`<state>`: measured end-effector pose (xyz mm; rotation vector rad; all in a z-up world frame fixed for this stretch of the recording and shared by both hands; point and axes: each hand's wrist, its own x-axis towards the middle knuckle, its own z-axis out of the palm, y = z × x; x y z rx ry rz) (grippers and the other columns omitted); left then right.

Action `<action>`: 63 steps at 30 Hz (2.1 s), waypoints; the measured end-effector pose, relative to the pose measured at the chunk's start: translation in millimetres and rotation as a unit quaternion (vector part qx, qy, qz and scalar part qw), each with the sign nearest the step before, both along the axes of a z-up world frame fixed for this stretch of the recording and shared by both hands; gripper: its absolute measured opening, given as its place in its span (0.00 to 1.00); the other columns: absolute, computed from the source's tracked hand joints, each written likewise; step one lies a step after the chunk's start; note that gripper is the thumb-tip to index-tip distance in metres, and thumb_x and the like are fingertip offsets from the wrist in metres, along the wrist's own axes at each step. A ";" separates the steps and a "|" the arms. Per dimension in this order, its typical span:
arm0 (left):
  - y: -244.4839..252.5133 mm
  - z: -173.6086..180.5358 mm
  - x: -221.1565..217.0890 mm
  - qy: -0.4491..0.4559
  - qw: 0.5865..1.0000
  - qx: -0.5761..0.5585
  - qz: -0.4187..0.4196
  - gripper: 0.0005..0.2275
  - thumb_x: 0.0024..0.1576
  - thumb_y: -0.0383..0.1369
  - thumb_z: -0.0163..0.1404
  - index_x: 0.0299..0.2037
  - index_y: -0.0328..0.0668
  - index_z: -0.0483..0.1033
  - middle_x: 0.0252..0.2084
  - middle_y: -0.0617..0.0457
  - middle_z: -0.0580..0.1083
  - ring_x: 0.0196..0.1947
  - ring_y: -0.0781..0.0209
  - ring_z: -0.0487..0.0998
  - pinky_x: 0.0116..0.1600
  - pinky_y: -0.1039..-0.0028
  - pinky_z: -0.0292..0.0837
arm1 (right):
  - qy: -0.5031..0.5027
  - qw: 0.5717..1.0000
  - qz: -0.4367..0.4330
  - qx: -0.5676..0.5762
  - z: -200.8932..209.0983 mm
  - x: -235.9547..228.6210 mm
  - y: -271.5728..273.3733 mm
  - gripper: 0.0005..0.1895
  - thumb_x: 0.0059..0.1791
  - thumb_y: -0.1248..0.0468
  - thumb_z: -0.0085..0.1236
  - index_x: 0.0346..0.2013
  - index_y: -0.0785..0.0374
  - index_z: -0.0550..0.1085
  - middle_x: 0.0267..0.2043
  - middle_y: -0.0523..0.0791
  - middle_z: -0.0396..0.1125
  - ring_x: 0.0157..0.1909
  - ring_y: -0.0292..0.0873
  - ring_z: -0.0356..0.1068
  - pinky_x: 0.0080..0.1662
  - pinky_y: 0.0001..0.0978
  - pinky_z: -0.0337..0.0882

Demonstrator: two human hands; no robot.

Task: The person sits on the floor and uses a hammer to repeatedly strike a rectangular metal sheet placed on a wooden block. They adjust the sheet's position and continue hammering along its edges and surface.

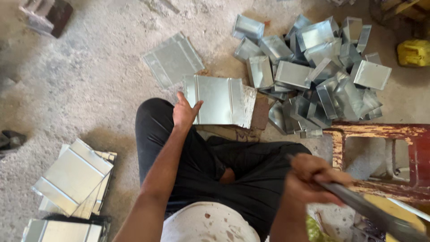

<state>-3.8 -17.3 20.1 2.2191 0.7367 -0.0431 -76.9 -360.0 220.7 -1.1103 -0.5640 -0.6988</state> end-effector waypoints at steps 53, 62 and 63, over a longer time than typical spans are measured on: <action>-7.4 15.4 -16.4 0.006 1.000 0.020 -0.015 0.40 0.52 0.57 0.59 0.60 0.33 0.54 0.40 0.27 0.76 0.41 0.29 0.80 0.46 0.49 0.77 | 0.534 0.794 0.028 -0.288 -65.2 4.3 20.8 0.26 0.57 0.42 0.43 0.31 0.60 0.70 0.21 0.38 0.58 0.19 0.31 0.55 0.22 0.24 0.53; -6.3 6.9 -15.9 -0.026 1.000 -0.008 -0.009 0.39 0.52 0.53 0.61 0.58 0.28 0.54 0.40 0.26 0.75 0.41 0.28 0.79 0.46 0.49 0.77 | -0.006 0.996 -0.081 -0.025 -1.4 5.1 23.3 0.31 0.55 0.31 0.38 0.39 0.57 0.59 0.20 0.41 0.55 0.13 0.31 0.47 0.19 0.26 0.51; -6.6 6.9 -18.6 -0.020 1.000 -0.015 -0.011 0.38 0.53 0.53 0.61 0.58 0.29 0.55 0.40 0.27 0.76 0.41 0.28 0.79 0.46 0.49 0.77 | 0.005 0.993 -0.105 -0.059 -28.2 1.6 28.6 0.28 0.56 0.35 0.39 0.38 0.58 0.61 0.22 0.41 0.56 0.16 0.32 0.50 0.21 0.26 0.53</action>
